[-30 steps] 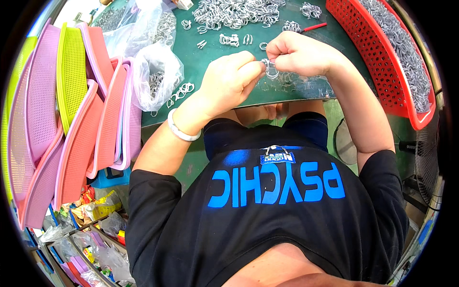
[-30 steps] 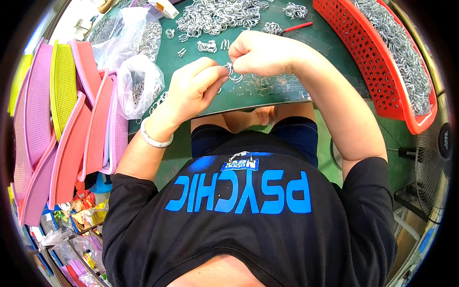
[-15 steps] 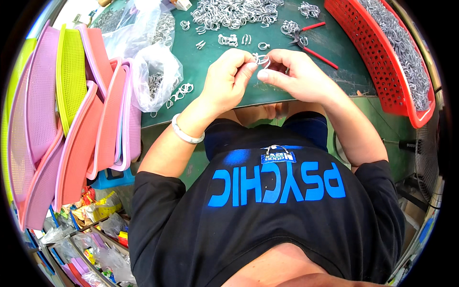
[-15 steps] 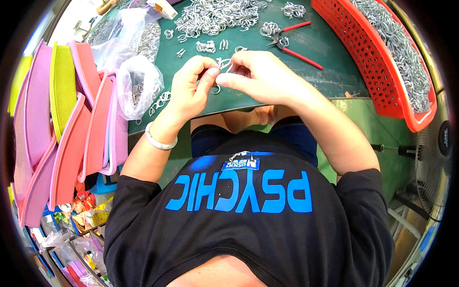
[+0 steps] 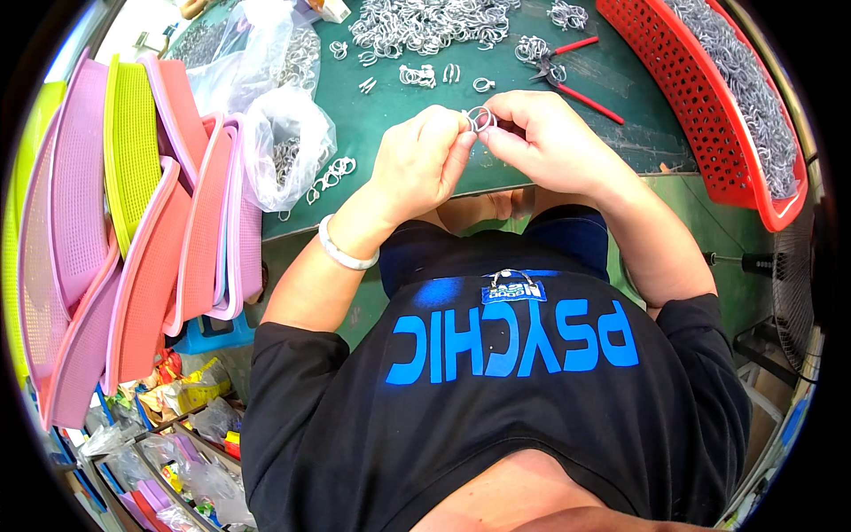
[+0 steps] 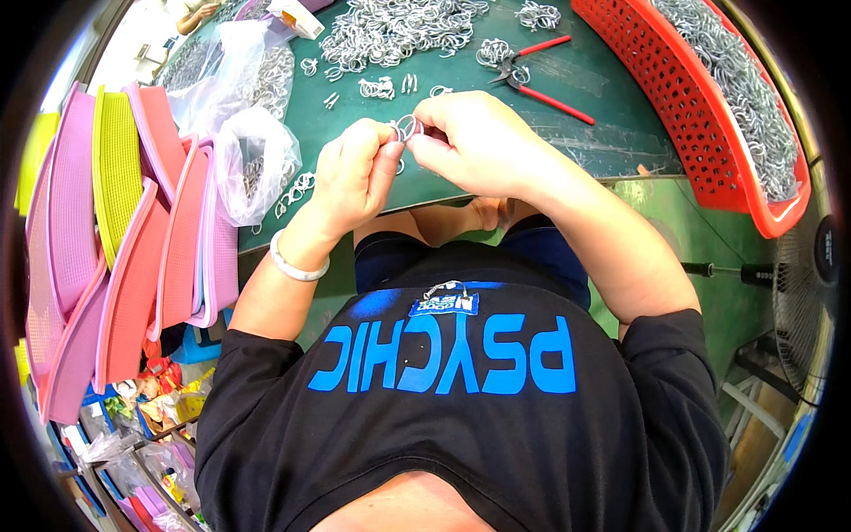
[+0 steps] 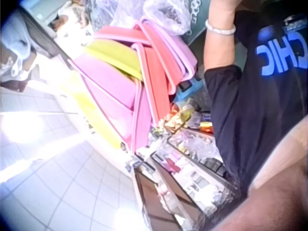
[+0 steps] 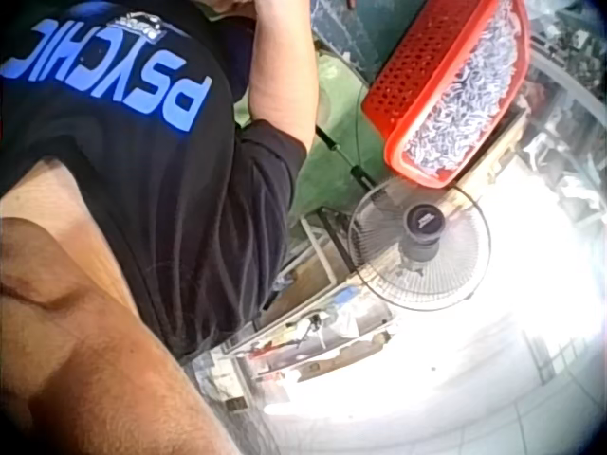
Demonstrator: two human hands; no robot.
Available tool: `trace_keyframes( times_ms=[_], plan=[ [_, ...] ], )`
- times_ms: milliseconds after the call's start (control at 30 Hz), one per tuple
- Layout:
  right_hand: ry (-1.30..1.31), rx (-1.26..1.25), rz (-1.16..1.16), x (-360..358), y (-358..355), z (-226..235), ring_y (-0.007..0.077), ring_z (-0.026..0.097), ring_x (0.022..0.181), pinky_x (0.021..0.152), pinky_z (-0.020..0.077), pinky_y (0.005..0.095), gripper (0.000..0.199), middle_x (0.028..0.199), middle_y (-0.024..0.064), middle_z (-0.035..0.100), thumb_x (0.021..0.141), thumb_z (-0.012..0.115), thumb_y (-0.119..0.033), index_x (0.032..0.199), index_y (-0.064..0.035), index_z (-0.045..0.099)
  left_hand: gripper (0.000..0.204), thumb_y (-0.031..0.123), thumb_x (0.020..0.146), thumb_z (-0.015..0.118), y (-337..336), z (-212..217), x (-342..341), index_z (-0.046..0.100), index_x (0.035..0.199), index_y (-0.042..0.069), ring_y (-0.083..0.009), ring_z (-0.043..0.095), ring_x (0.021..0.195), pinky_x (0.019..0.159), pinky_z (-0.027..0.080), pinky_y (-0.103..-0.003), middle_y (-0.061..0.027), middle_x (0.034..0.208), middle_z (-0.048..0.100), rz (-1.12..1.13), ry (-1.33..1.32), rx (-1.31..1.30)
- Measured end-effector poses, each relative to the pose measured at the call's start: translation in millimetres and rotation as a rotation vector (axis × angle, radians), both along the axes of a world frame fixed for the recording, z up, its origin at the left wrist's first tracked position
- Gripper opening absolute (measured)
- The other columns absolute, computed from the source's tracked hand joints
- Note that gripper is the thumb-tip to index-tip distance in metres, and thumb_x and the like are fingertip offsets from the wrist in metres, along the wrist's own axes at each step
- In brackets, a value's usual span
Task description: The person assembles small metal components by hand, using pliers to join metal rings and hook pieces together at a manual workstation.
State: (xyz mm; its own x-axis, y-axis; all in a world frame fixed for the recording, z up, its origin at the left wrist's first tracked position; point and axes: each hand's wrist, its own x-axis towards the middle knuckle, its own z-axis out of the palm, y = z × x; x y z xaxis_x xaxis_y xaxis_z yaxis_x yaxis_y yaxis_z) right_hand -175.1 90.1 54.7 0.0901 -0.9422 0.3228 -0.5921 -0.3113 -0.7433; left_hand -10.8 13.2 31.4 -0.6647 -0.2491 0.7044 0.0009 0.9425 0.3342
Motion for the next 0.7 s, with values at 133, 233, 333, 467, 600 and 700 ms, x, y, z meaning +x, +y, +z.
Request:
trace_keyframes(
  times_ms=[133,233,333,467,600,700],
  plan=[
    [-0.055,0.071,0.022,1,0,7,0.0282,0.048,0.049,0.05,0.0392,0.0357,0.021,0.057,0.0179,0.05,0.076,0.05,-0.016,0.071,0.0033,0.054,0.004,0.0,0.08,0.054,1,4,1,0.05,0.079,0.001,-0.0231,0.048,0.051,0.045,0.038,-0.032,-0.0095,0.064,0.049,-0.043,0.014,-0.047],
    [-0.049,0.085,0.019,2,0,10,0.0264,0.047,0.048,0.049,0.0385,0.0354,0.02,0.056,0.0182,0.049,0.076,0.049,-0.015,0.07,0.0038,0.054,0.005,0.0,0.079,0.055,3,4,2,0.05,0.079,0.001,-0.0234,0.047,0.05,0.045,0.037,-0.032,-0.0093,0.063,0.049,-0.032,0.023,-0.043],
    [-0.073,0.122,0.038,1,0,7,0.0231,0.047,0.047,0.048,0.0381,0.0348,0.019,0.056,0.0179,0.049,0.075,0.048,-0.014,0.07,0.004,0.053,0.005,-0.001,0.077,0.056,5,3,3,0.051,0.078,0.001,-0.0238,0.047,0.05,0.045,0.037,-0.032,-0.0094,0.063,0.049,-0.032,0.005,-0.044],
    [-0.068,0.152,0.056,-2,1,7,0.0195,0.045,0.047,0.048,0.0377,0.0338,0.018,0.055,0.0169,0.049,0.075,0.048,-0.013,0.069,0.0038,0.053,0.009,0.004,0.077,0.058,8,5,6,0.05,0.081,0.003,-0.0257,0.051,0.053,0.046,0.041,-0.033,-0.0091,0.066,0.05,-0.012,-0.057,-0.074],
    [-0.085,0.208,0.092,-6,0,5,0.0173,0.044,0.047,0.047,0.0371,0.0327,0.018,0.053,0.0143,0.047,0.075,0.048,-0.012,0.07,0.0039,0.054,0.008,0.002,0.076,0.057,10,3,4,0.051,0.08,0.002,-0.0248,0.049,0.051,0.045,0.039,-0.033,-0.0095,0.064,0.049,-0.031,-0.028,-0.065],
    [-0.106,0.234,0.08,-6,-2,5,0.0168,0.043,0.046,0.046,0.0368,0.0325,0.019,0.052,0.0133,0.046,0.075,0.048,-0.013,0.07,0.0043,0.055,0.007,-0.001,0.077,0.057,9,0,2,0.051,0.078,0.001,-0.0239,0.048,0.051,0.045,0.039,-0.031,-0.0104,0.065,0.05,-0.027,0.002,-0.045]
  ],
)
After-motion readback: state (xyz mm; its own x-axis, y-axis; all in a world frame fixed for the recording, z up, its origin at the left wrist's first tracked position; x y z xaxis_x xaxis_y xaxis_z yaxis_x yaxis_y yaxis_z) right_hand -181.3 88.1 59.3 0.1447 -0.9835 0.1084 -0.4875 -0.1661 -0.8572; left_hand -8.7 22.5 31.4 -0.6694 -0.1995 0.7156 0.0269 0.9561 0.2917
